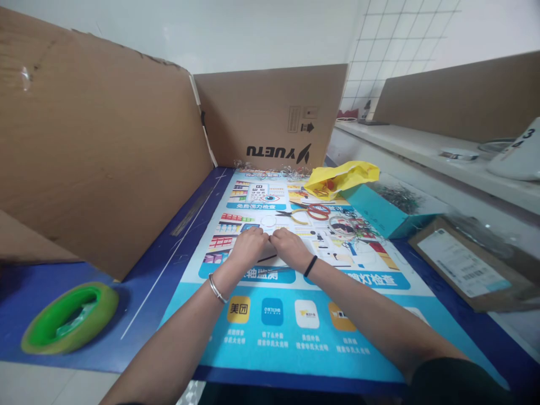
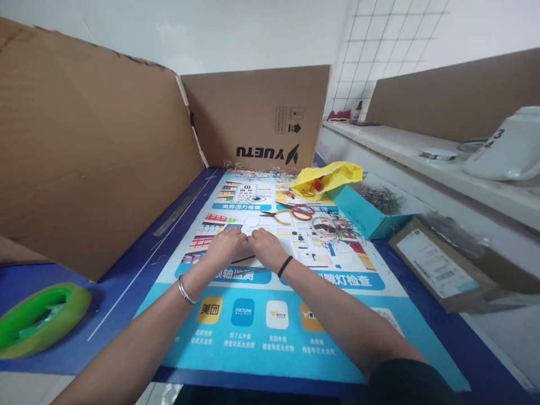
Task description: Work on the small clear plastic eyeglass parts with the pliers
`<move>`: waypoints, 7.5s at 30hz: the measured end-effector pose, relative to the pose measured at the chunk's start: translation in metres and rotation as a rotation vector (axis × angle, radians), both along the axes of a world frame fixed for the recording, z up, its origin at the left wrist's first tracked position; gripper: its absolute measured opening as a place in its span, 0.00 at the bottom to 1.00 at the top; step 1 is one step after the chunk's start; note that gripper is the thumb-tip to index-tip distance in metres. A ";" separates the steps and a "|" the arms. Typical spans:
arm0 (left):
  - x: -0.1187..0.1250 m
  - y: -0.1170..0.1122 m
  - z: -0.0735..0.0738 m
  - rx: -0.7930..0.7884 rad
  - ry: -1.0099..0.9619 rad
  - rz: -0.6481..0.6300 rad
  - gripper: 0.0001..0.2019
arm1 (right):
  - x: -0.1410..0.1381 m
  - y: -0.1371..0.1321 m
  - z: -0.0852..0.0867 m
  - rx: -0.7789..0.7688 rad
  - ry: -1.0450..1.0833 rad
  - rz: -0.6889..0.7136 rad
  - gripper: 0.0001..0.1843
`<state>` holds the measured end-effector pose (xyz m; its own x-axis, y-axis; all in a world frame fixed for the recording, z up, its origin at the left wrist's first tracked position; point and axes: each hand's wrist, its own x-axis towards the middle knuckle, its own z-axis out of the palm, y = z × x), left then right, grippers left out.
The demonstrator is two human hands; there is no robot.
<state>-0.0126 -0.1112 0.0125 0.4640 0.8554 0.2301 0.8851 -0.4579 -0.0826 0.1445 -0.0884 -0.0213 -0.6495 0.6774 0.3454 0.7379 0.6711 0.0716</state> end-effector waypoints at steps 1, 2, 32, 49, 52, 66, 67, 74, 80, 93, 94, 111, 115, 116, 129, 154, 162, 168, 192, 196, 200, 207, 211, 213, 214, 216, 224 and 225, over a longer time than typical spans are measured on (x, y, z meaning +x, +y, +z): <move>0.000 0.000 0.000 -0.004 0.001 0.003 0.09 | 0.000 0.000 0.000 0.005 -0.005 -0.002 0.09; 0.000 0.000 0.000 -0.009 0.001 0.005 0.10 | 0.000 -0.001 0.001 0.012 -0.012 -0.004 0.09; -0.001 0.008 -0.011 -0.012 -0.208 0.161 0.11 | -0.004 0.008 0.003 -0.355 0.581 -0.121 0.09; -0.002 0.025 -0.028 -0.450 -1.289 0.173 0.05 | -0.013 0.001 0.002 -0.977 1.398 -0.127 0.10; 0.002 0.023 -0.026 -0.524 -1.444 0.146 0.06 | -0.014 0.000 0.002 -1.009 1.460 -0.122 0.10; 0.007 0.016 -0.021 -0.612 -1.621 0.154 0.10 | -0.016 -0.001 0.000 -1.024 1.546 -0.088 0.12; 0.007 0.016 -0.021 -0.618 -1.626 0.152 0.10 | -0.016 -0.001 0.000 -1.022 1.543 -0.089 0.12; -0.001 0.019 -0.020 -0.560 -1.457 0.178 0.09 | -0.013 0.003 -0.003 -1.030 1.416 -0.088 0.12; -0.025 0.032 -0.017 -0.299 -1.100 0.252 0.06 | -0.003 0.009 0.008 -1.040 1.110 -0.045 0.11; -0.094 0.060 -0.026 -0.077 -0.736 0.524 0.08 | -0.002 -0.051 0.073 -0.374 -0.512 0.037 0.12; -0.095 0.060 -0.028 -0.077 -0.728 0.532 0.07 | -0.006 -0.057 0.073 -0.356 -0.516 0.022 0.13; -0.109 0.077 -0.043 -0.057 -0.766 0.645 0.09 | -0.011 -0.063 0.076 -0.390 -0.535 -0.022 0.14; -0.110 0.079 -0.045 -0.059 -0.792 0.634 0.08 | -0.009 -0.059 0.075 -0.406 -0.543 -0.008 0.13; -0.109 0.080 -0.045 -0.061 -0.795 0.628 0.08 | -0.008 -0.057 0.075 -0.405 -0.540 0.006 0.13; -0.105 0.064 -0.037 -0.140 -0.787 0.468 0.08 | 0.006 -0.007 0.034 -0.460 0.094 0.009 0.07; -0.057 0.031 -0.007 0.234 -0.735 0.286 0.10 | 0.002 0.005 -0.008 -0.399 0.448 -0.054 0.05; 0.004 0.003 -0.009 0.144 -0.256 -0.004 0.10 | 0.011 0.010 -0.006 -0.150 0.296 -0.004 0.12; 0.000 0.002 -0.013 0.075 -0.130 0.017 0.08 | 0.019 0.014 -0.006 -0.083 0.293 0.001 0.13; 0.014 -0.009 -0.009 -0.020 -0.084 0.063 0.09 | 0.007 0.002 -0.013 0.118 0.134 0.087 0.10; 0.013 -0.008 -0.009 -0.011 -0.078 0.074 0.08 | 0.006 0.001 -0.012 0.102 0.126 0.062 0.09; 0.011 -0.007 -0.007 -0.004 -0.067 0.099 0.08 | 0.003 0.002 -0.013 0.052 0.165 -0.001 0.11; 0.008 -0.008 0.001 -0.055 -0.048 0.123 0.11 | -0.001 0.002 -0.008 -0.119 0.310 -0.070 0.11; 0.006 -0.005 -0.001 -0.073 -0.093 0.147 0.12 | -0.001 0.004 -0.002 -0.219 0.467 -0.042 0.10; 0.004 -0.001 -0.004 -0.093 -0.167 0.177 0.12 | 0.000 0.005 -0.001 -0.279 0.556 -0.056 0.09; 0.003 0.002 -0.005 -0.114 -0.225 0.198 0.11 | 0.000 0.006 -0.001 -0.311 0.599 -0.071 0.08; 0.000 0.007 -0.008 -0.159 -0.380 0.212 0.10 | 0.001 0.008 -0.001 -0.397 0.694 -0.101 0.06; -0.002 0.018 -0.020 -0.432 -1.090 0.212 0.05 | -0.005 0.006 -0.003 -0.924 1.256 -0.130 0.10; -0.001 0.018 -0.021 -0.477 -1.174 0.217 0.05 | -0.006 0.005 -0.002 -0.946 1.300 -0.138 0.10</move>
<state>-0.0139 -0.0935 -0.0082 0.0342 0.9978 0.0562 0.3753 -0.0650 0.9246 0.1381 -0.0832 -0.0231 -0.1843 0.9824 0.0317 0.0207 0.0361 -0.9991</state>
